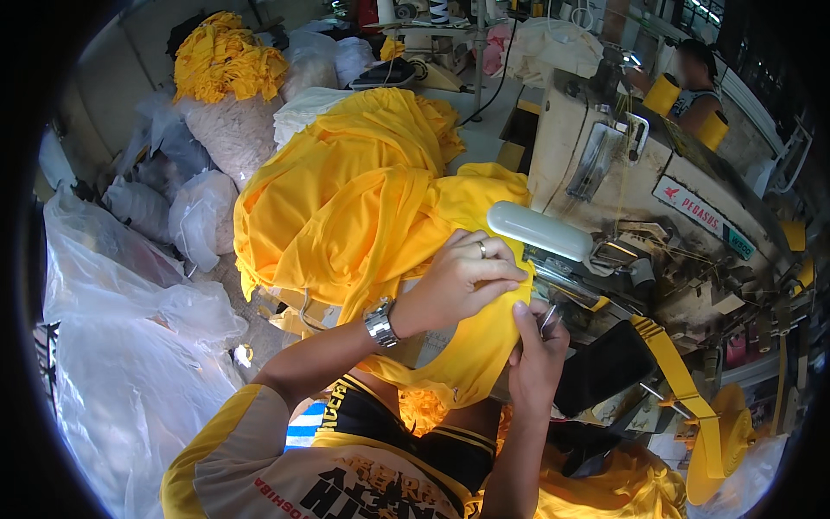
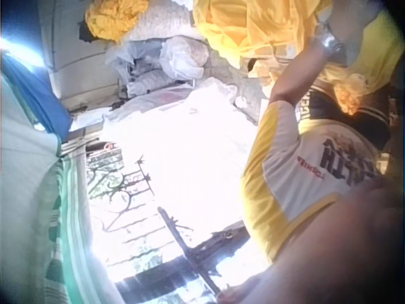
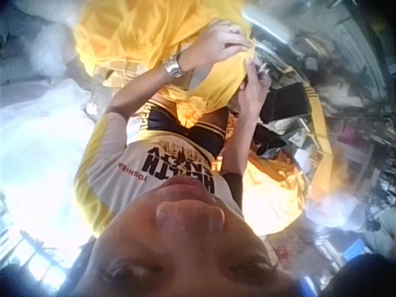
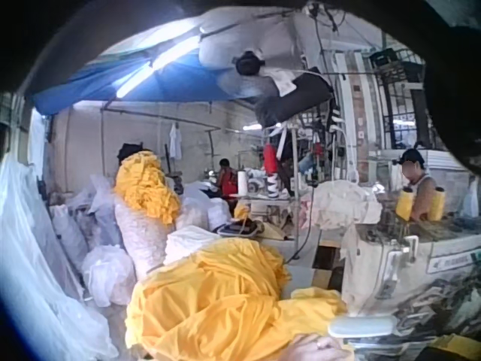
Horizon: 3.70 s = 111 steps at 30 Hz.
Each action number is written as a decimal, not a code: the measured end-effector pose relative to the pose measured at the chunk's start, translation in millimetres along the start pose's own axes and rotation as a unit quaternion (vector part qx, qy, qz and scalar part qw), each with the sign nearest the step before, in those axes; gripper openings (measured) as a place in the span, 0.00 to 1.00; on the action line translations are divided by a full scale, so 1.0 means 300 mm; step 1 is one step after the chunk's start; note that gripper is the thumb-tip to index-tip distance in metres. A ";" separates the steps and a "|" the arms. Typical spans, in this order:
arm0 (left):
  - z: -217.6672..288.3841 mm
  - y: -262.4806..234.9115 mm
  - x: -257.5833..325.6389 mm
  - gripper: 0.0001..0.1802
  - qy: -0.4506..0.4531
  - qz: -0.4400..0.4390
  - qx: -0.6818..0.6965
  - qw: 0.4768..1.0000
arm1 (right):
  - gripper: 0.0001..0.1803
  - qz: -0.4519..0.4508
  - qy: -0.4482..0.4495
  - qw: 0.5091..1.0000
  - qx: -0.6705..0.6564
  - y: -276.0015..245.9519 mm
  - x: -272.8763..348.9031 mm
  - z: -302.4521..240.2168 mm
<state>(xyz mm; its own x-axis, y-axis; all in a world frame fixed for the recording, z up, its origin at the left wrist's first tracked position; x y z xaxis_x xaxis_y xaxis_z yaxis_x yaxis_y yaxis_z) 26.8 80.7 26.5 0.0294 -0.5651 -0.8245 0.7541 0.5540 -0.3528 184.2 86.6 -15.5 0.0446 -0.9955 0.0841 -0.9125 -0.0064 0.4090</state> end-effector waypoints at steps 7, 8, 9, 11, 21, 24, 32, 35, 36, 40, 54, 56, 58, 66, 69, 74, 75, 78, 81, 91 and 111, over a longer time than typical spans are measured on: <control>-0.025 -0.004 0.005 0.12 -0.001 -0.009 0.021 1.000 | 0.04 0.104 -0.158 0.978 0.093 0.065 0.027 -0.011; -0.022 -0.002 0.006 0.13 0.014 -0.019 0.007 1.000 | 0.04 0.149 -0.202 0.963 0.094 0.077 0.049 -0.009; -0.015 -0.003 0.009 0.14 0.028 -0.029 -0.008 0.999 | 0.04 0.194 -0.245 0.945 0.095 0.077 0.066 -0.010; -0.008 -0.006 0.009 0.16 0.053 -0.048 -0.029 0.997 | 0.04 0.130 -0.177 0.970 0.108 0.011 0.059 0.035; -0.039 -0.032 -0.016 0.21 0.100 -0.133 -0.052 0.985 | 0.06 0.018 -0.002 0.997 0.076 -0.079 0.073 0.075; -0.023 -0.031 -0.041 0.21 0.123 -0.141 -0.076 0.979 | 0.06 0.032 -0.012 0.997 0.068 -0.074 0.086 0.062; 0.130 -0.086 0.342 0.16 -0.137 0.084 -0.077 0.984 | 0.07 0.035 -0.007 0.998 0.047 -0.036 0.052 0.072; 0.089 -0.194 0.466 0.15 -0.341 -0.055 -0.044 0.937 | 0.07 0.028 0.016 0.999 0.031 -0.045 0.043 0.073; 0.086 -0.227 0.489 0.15 -0.410 -0.049 0.003 0.911 | 0.07 0.028 0.024 0.999 0.002 -0.041 0.047 0.074; 0.009 -0.322 0.283 0.19 -0.452 -0.080 0.168 0.872 | 0.07 0.054 0.048 0.995 -0.061 -0.032 0.061 0.078; 0.058 -0.407 0.564 0.23 -0.239 -0.007 -0.296 0.925 | 0.06 0.007 0.034 0.999 -0.009 -0.038 0.047 0.119; 0.075 -0.428 0.481 0.20 -0.126 0.071 -0.222 0.964 | 0.07 0.017 0.018 1.000 0.005 -0.046 0.065 0.101; 0.094 -0.440 0.281 0.19 -0.006 0.063 -0.266 0.962 | 0.07 0.011 0.012 1.000 0.009 -0.059 0.067 0.091; 0.029 -0.433 0.428 0.45 -0.047 0.129 -0.372 0.918 | 0.06 -0.003 -0.008 0.999 0.046 -0.039 0.084 0.080; -0.036 -0.426 0.641 0.23 -0.126 0.125 -0.412 0.894 | 0.07 -0.004 -0.017 0.994 0.112 -0.052 0.098 0.076; -0.046 -0.549 0.372 0.14 -0.129 0.264 -0.291 0.910 | 0.09 0.028 0.017 0.996 0.088 -0.070 0.109 0.066; -0.037 -0.592 0.260 0.12 -0.018 0.257 -0.361 0.896 | 0.09 0.022 0.031 0.997 0.066 -0.065 0.114 0.066; -0.036 -0.621 0.004 0.12 0.031 0.330 -0.291 0.897 | 0.09 0.015 0.055 0.998 0.030 -0.052 0.102 0.064; -0.177 -0.615 -0.170 0.25 0.167 0.238 -0.438 0.851 | 0.09 0.012 0.043 0.998 0.052 -0.032 0.094 0.074; 0.106 -0.026 0.218 0.23 0.106 -0.092 -0.101 0.985 | 0.04 0.040 -0.122 0.991 0.046 0.010 0.070 0.076; 0.032 -0.050 -0.002 0.15 0.184 -0.147 -0.167 0.957 | 0.10 0.106 -0.393 0.879 0.249 0.043 0.021 0.016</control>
<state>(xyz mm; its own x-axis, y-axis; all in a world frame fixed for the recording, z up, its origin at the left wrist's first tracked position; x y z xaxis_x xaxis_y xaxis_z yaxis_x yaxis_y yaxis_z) 21.7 66.8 36.7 -0.4306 -0.5071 -0.7466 0.4400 0.6043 -0.6642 170.6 79.9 -14.0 -0.2644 -0.7367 -0.6224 -0.9399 0.3414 -0.0047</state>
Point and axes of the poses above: each hand's wrist, its own x-axis away from the middle knuckle, its own y-axis out of the palm, z = x × y, the point moved 3 cm from there along -x, towards the middle knuckle, and after that the axes turned 13 degrees about z, right-handed, at the moved point
